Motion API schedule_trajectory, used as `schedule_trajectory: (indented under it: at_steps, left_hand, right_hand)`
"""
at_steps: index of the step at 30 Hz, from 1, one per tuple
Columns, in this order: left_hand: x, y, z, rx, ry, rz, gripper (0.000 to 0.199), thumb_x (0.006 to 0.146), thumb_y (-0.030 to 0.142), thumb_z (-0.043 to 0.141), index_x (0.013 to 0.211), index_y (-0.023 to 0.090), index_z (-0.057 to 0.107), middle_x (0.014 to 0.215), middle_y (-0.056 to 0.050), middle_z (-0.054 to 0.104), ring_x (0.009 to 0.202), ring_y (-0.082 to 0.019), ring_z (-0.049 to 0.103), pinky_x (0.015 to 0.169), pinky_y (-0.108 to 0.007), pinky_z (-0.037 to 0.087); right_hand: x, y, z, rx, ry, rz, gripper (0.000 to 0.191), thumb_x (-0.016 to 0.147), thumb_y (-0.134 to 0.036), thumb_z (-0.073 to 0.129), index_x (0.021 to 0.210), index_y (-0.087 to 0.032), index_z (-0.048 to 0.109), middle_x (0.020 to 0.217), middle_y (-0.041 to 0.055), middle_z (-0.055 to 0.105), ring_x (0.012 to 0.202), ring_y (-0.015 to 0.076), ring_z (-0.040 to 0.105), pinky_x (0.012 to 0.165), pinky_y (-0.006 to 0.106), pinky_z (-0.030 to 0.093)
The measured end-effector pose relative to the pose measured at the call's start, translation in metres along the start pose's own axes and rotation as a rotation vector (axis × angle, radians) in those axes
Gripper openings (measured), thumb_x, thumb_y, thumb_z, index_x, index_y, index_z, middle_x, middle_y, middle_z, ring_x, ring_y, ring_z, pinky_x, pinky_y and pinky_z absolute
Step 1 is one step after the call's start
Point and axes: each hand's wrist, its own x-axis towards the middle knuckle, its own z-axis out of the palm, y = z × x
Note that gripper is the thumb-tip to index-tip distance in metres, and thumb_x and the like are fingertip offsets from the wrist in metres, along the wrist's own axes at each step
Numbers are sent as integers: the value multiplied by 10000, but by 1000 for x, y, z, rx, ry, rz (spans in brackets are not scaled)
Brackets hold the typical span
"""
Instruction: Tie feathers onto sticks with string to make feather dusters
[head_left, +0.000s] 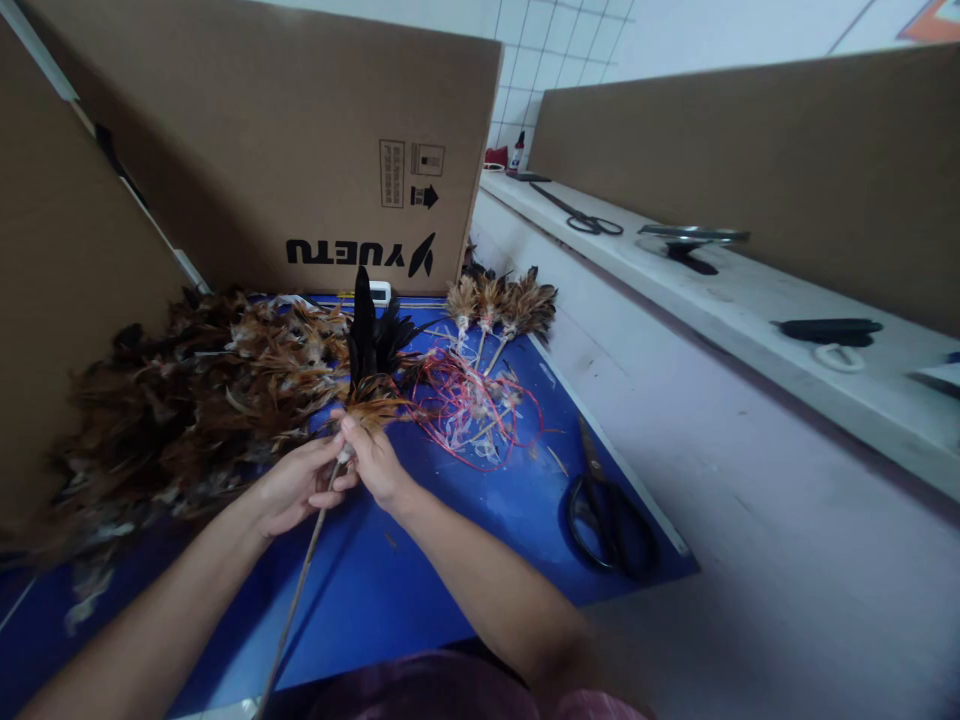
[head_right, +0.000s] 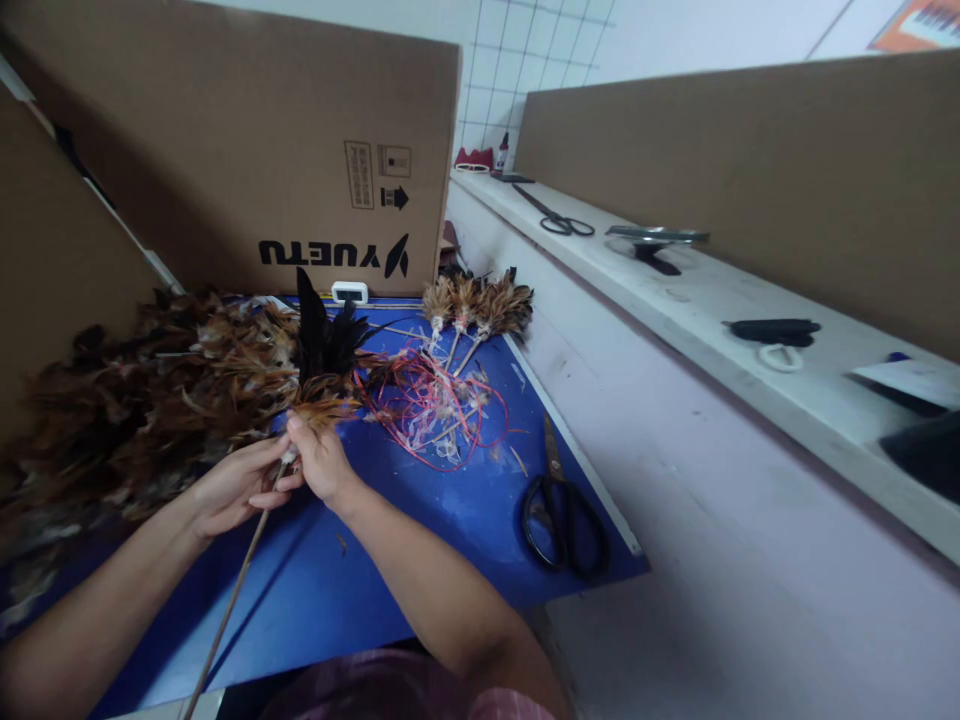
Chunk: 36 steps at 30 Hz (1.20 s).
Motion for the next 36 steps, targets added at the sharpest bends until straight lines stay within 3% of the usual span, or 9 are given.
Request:
schedule_trajectory:
  at_steps: [4, 9, 15, 20, 26, 32, 36]
  left_hand:
    - [-2, 4, 0, 22, -46, -47, 239, 769, 320, 699, 788, 109, 586, 706, -29, 508, 488, -52, 422, 317, -102, 233]
    - [-7, 6, -1, 105, -61, -39, 285, 759, 357, 708, 771, 119, 553, 686, -2, 459, 484, -34, 360, 335, -97, 187]
    - [-11, 0, -2, 207, 1, 17, 354, 787, 445, 659, 754, 135, 491, 664, 35, 400, 463, -8, 264, 365, -99, 142]
    - [-16, -2, 6, 257, 111, 73, 382, 757, 472, 682, 816, 156, 476, 669, 43, 409, 465, -12, 291, 382, -101, 140]
    - [-23, -4, 15, 329, 155, 110, 439, 718, 523, 694, 793, 173, 440, 639, 66, 360, 456, -16, 269, 388, -115, 134]
    - [-20, -19, 21, 450, 209, 134, 424, 748, 532, 648, 750, 191, 396, 613, 81, 317, 439, -23, 240, 392, -131, 148]
    - [-19, -26, 26, 490, 229, 128, 370, 776, 477, 639, 761, 189, 406, 613, 80, 340, 437, -24, 264, 390, -129, 172]
  right_hand:
    - [1, 3, -3, -67, -9, -64, 565, 811, -648, 478, 1063, -170, 643, 625, -41, 499, 519, 56, 463, 440, 144, 398]
    - [0, 3, -4, -30, -61, -33, 596, 790, -653, 509, 1177, -211, 608, 864, 5, 580, 707, 92, 552, 532, 166, 477]
    - [-2, -2, -1, 31, -109, -48, 594, 766, -647, 545, 1134, -189, 632, 789, -1, 583, 712, 116, 556, 605, 234, 511]
    - [-7, -9, 0, 46, -147, -89, 531, 774, -637, 533, 1022, -191, 681, 866, 22, 631, 785, 136, 569, 643, 241, 502]
    - [-9, -10, 2, 98, -156, -83, 458, 791, -580, 543, 960, -189, 709, 753, 13, 639, 667, 122, 543, 615, 244, 487]
    - [-4, -11, 2, 157, 21, -123, 326, 741, -475, 632, 724, -155, 692, 750, 44, 699, 721, 141, 601, 690, 250, 479]
    - [-2, -7, 2, 183, 83, -65, 342, 745, -470, 600, 642, -149, 660, 662, 48, 688, 585, 120, 571, 596, 239, 463]
